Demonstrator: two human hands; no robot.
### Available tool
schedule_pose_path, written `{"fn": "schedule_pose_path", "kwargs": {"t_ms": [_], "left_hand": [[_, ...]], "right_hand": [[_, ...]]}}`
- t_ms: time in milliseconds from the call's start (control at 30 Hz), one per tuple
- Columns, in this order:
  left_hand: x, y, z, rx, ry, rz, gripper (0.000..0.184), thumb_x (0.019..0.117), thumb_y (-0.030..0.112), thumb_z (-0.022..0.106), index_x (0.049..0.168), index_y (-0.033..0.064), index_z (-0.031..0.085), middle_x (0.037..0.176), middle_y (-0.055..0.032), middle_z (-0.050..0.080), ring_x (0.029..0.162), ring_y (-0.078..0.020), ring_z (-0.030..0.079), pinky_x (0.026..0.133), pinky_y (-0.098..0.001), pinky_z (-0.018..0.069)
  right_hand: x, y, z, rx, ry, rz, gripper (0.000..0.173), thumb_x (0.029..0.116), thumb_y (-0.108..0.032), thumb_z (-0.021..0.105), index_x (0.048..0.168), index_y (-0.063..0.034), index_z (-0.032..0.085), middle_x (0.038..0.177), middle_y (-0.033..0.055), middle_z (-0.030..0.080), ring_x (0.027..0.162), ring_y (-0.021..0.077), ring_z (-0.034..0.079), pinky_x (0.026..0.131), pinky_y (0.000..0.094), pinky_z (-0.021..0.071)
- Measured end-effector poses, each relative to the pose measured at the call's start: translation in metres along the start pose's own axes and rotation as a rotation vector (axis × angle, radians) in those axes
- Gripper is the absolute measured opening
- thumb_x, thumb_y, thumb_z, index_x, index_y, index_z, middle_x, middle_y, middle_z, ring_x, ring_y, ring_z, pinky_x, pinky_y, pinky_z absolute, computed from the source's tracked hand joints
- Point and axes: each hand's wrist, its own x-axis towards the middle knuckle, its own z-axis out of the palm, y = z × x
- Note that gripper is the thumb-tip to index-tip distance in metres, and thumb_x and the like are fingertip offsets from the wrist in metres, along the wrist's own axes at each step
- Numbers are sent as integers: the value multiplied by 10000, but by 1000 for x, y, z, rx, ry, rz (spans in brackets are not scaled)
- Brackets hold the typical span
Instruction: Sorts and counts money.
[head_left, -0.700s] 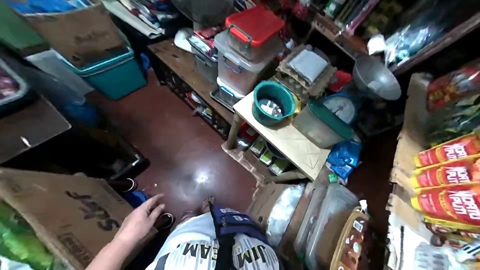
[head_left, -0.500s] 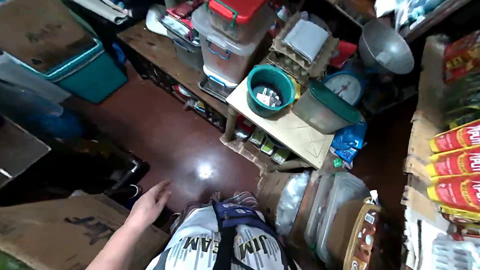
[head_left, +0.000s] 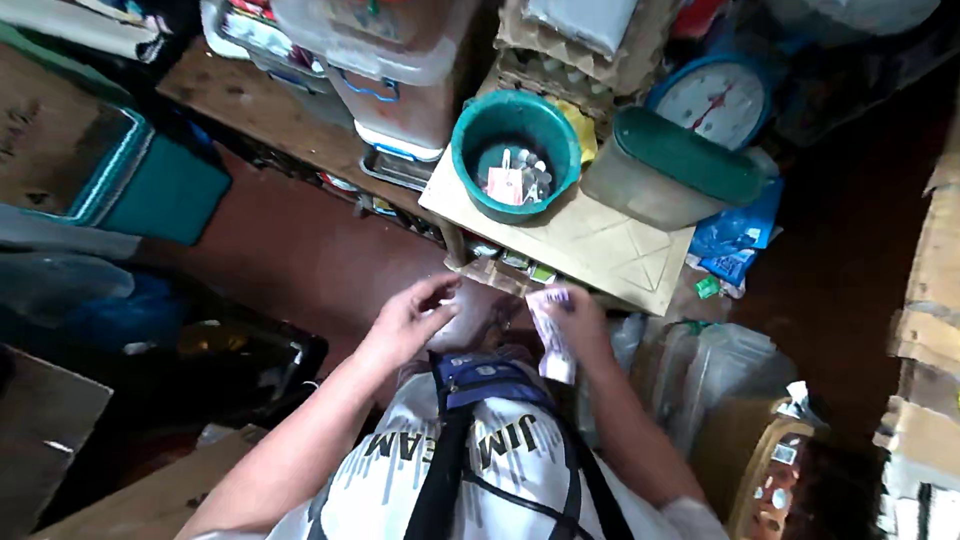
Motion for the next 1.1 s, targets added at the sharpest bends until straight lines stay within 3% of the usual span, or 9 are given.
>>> {"fn": "schedule_pose_path", "kwargs": {"t_ms": [167, 267, 367, 433, 567, 633, 800, 967, 1100], "left_hand": [[80, 67, 29, -307, -129, 50, 546, 965, 242, 671, 1451, 49, 511, 1248, -62, 694, 1091, -164, 688, 961, -350, 580], [114, 82, 48, -419, -148, 16, 347, 976, 226, 679, 1266, 39, 654, 1058, -46, 728, 945, -130, 699, 882, -318, 595], [138, 83, 60, -396, -27, 91, 99, 973, 148, 669, 997, 68, 721, 877, 3, 715, 796, -83, 673, 765, -280, 583], [149, 81, 53, -372, 55, 125, 82, 981, 145, 652, 982, 83, 705, 863, 18, 702, 765, -76, 661, 728, -278, 580], [159, 77, 24, -480, 246, 91, 70, 999, 140, 626, 952, 124, 676, 841, 38, 698, 733, -60, 653, 693, -256, 576], [153, 76, 21, -613, 227, -4, 69, 1018, 214, 618, 1041, 163, 659, 886, 34, 701, 757, -51, 670, 700, -238, 587], [149, 62, 24, -1037, -92, -182, 485, 1043, 366, 556, 1486, 181, 485, 1398, -108, 614, 1212, -255, 646, 968, -421, 577], [172, 69, -33, -1169, 84, -194, 366, 1105, 193, 319, 1383, 159, 554, 1121, -80, 717, 998, -214, 719, 921, -406, 595], [176, 61, -82, -1013, 212, -242, 394, 1079, 158, 408, 1467, 159, 477, 1092, -97, 717, 862, -201, 729, 793, -379, 628]], "right_hand": [[46, -52, -25, 406, -29, -151, 487, 899, -87, 752, 1359, -60, 594, 1035, 111, 737, 859, 147, 725, 784, 344, 627], [67, -59, -33, 478, -14, -200, 486, 869, -105, 791, 1299, -34, 577, 910, 88, 712, 747, 108, 687, 705, 297, 607], [77, -56, -36, 467, -37, -201, 450, 874, -65, 772, 1267, -13, 557, 935, 96, 714, 784, 127, 697, 733, 331, 612], [72, -53, -41, 382, -174, -128, 387, 942, -140, 729, 1283, -36, 579, 1020, 113, 719, 832, 177, 713, 753, 382, 621], [73, -41, -34, 372, -446, 27, 278, 1023, -246, 637, 1155, -2, 653, 825, 83, 721, 649, 124, 701, 619, 279, 612], [77, -44, -29, 393, -480, 32, 274, 1035, -254, 617, 1120, 3, 661, 787, 69, 709, 616, 103, 679, 596, 252, 592], [102, -66, -12, 374, -569, -1, 293, 1046, -273, 593, 1121, 1, 665, 796, 72, 712, 630, 99, 675, 597, 251, 582], [138, -107, -16, -60, -710, -147, 280, 1038, -251, 593, 1057, 8, 698, 863, 85, 719, 757, 133, 673, 751, 347, 569], [204, -123, -9, -439, -302, -275, 240, 1047, -180, 548, 1171, -93, 734, 1169, 131, 714, 1083, 296, 691, 952, 540, 551]]}}
